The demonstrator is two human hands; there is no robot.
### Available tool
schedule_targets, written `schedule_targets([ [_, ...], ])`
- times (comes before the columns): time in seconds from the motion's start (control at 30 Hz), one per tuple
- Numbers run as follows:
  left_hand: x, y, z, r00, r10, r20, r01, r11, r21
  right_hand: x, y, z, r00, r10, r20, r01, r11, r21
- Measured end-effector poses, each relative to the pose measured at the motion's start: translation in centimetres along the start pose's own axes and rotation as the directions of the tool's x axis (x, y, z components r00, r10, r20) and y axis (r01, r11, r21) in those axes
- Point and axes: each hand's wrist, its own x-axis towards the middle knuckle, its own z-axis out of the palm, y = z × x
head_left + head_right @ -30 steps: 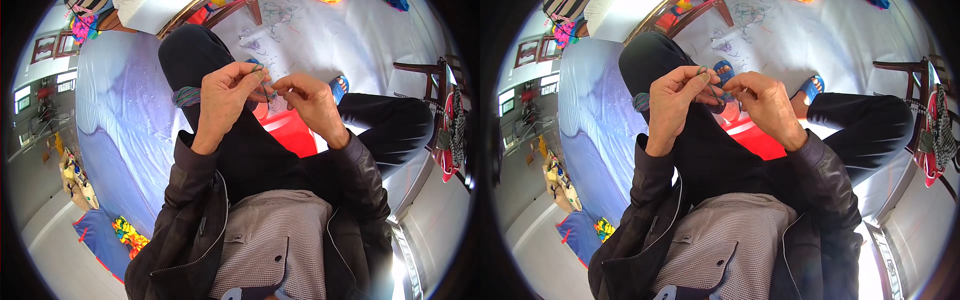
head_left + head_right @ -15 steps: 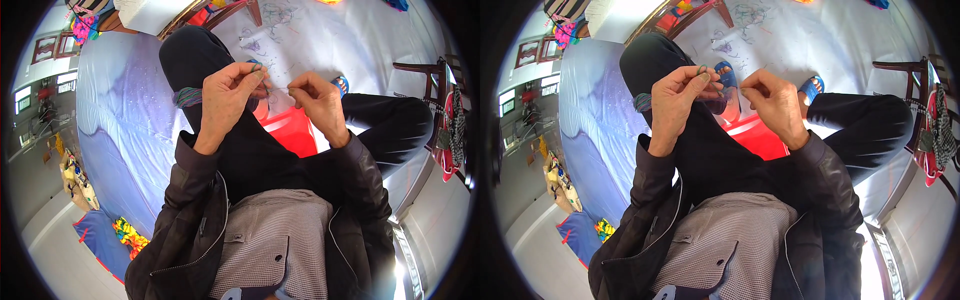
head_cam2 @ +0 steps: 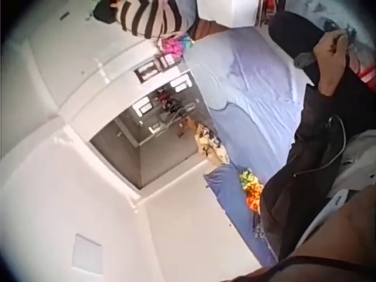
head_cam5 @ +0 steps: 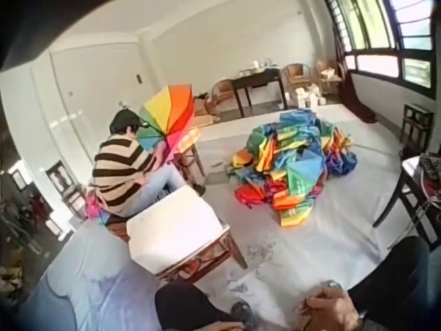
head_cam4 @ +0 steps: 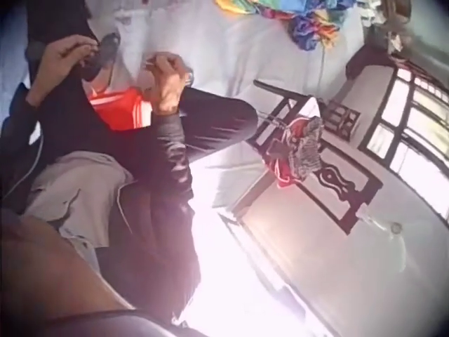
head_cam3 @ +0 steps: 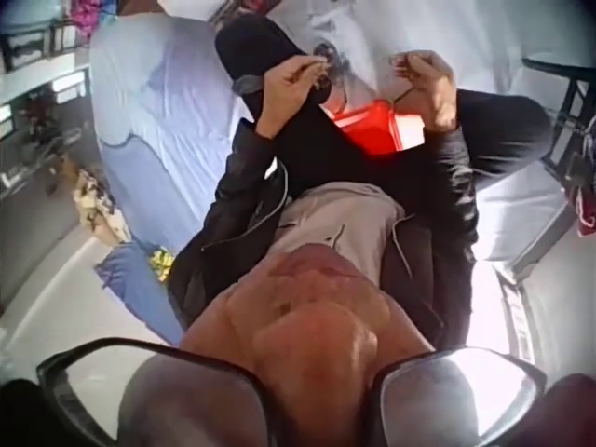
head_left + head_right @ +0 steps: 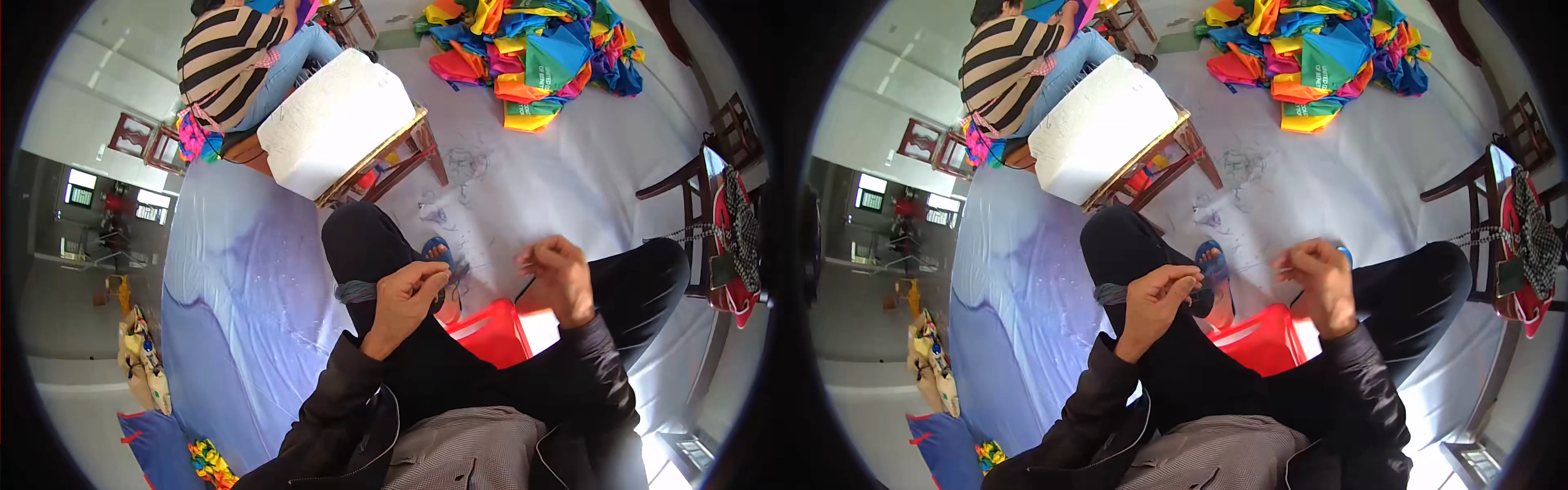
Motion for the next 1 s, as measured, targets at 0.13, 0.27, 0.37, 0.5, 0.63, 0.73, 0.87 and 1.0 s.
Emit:
schedule_targets([
  [0.13,0.0,0.4,0.3,0.994,0.104,-0.04,-0.101,0.991,0.087,-0.6,-3.2,-3.9,0.992,-0.096,-0.085,0.099,0.994,0.039],
  [0.27,0.8,0.2,0.8,0.993,0.113,-0.041,-0.098,0.957,0.273,-0.9,-3.3,-8.8,0.981,-0.175,-0.085,0.19,0.955,0.226],
  [0.37,1.2,-0.3,0.7,0.993,0.1,-0.07,-0.083,0.974,0.212,-1.1,-3.8,-10.0,0.962,-0.274,-0.011,0.262,0.906,0.333],
  [0.5,1.4,0.1,1.0,0.989,-0.004,-0.147,0.012,0.999,0.051,-2.4,-5.6,-12.5,0.943,-0.322,-0.084,0.331,0.887,0.322],
  [0.63,1.0,-0.4,0.3,0.995,0.009,-0.104,0.005,0.991,0.132,-4.7,-8.5,-16.1,0.876,-0.43,-0.218,0.471,0.861,0.194],
  [0.73,1.0,-0.1,0.3,0.992,-0.029,-0.12,0.044,0.992,0.117,-6.6,-10.3,-20.6,0.864,-0.428,-0.266,0.485,0.85,0.207],
  [0.87,0.7,0.0,0.9,0.994,-0.017,-0.105,0.034,0.987,0.16,-10.6,-12.8,-30.7,0.925,-0.377,-0.041,0.347,0.797,0.495],
  [1.0,0.8,0.3,0.9,0.995,-0.031,-0.093,0.045,0.987,0.151,-14.6,-12.8,-42.0,0.918,-0.309,-0.248,0.396,0.743,0.54],
])
